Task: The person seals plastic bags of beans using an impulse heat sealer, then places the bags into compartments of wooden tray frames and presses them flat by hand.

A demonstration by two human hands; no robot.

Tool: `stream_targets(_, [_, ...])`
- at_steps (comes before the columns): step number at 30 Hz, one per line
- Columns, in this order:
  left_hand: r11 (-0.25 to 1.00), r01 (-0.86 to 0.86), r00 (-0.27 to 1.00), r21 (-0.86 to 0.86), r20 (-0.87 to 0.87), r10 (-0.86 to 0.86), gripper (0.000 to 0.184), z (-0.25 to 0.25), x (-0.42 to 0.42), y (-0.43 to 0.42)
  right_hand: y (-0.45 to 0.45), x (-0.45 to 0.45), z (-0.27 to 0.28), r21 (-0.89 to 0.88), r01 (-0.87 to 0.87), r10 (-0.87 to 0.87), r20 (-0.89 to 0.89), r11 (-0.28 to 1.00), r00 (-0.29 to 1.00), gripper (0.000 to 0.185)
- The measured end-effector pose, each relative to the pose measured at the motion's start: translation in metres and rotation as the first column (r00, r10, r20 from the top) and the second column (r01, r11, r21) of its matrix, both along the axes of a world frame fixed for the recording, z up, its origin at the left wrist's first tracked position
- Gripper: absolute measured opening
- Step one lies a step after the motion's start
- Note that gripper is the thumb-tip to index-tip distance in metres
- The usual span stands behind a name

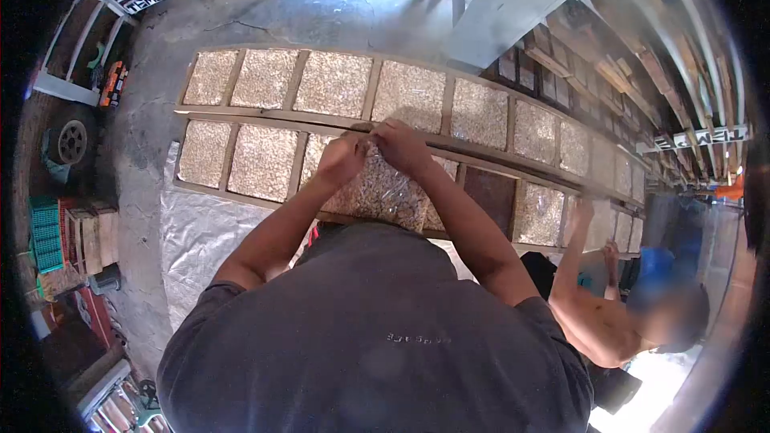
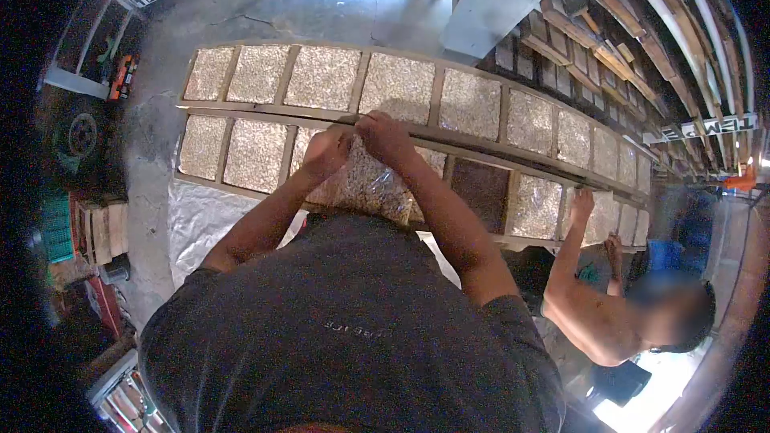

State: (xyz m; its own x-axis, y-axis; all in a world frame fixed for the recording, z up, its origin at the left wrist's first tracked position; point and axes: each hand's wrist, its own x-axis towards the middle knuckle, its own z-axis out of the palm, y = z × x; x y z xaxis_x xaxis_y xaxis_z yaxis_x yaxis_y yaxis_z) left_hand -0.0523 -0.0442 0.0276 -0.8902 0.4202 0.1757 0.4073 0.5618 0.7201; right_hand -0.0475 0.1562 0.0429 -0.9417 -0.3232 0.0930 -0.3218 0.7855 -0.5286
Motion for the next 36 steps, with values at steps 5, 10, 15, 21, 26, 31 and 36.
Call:
stream_targets(5, [1.000, 0.016, 0.994, 0.002, 0.109, -0.016, 0.022, 0.001, -0.005, -0.007, -0.005, 0.001, 0.001, 0.014, -0.012, 0.014, -0.101, 1.000, 0.995, 0.026])
stream_targets(10, [0.959, 0.238, 0.773, -0.154, 0.629, -0.090, 0.035, 0.017, 0.021, -0.052, 0.003, 0.010, 0.001, -0.022, -0.021, 0.018, -0.146, 1.000, 0.989, 0.030])
stream_targets(15, [0.979, 0.056, 0.897, -0.194, 0.441, 0.036, 0.032, -0.013, 0.055, -0.045, -0.017, 0.006, 0.022, 0.065, -0.082, 0.086, -0.057, 0.995, 0.995, 0.028])
stream_targets(21, [0.983, -0.064, 0.859, -0.170, 0.492, 0.141, 0.031, -0.003, 0.055, -0.039, -0.024, 0.000, 0.020, 0.024, -0.101, 0.102, -0.060, 0.995, 0.993, 0.032])
stream_targets(26, [0.985, -0.077, 0.877, -0.154, 0.459, 0.140, 0.028, 0.000, 0.036, -0.028, -0.025, -0.005, 0.015, 0.062, -0.076, 0.073, 0.045, 0.995, 0.996, 0.036])
stream_targets(31, [0.980, -0.071, 0.898, -0.188, 0.416, 0.145, 0.029, -0.008, 0.034, -0.029, -0.024, -0.003, 0.019, 0.081, -0.101, 0.095, 0.069, 0.992, 0.993, 0.036])
stream_targets(36, [0.988, -0.054, 0.900, -0.145, 0.422, 0.111, 0.029, -0.007, 0.028, -0.024, -0.021, 0.007, 0.016, -0.056, -0.091, 0.086, -0.096, 0.994, 0.992, 0.033])
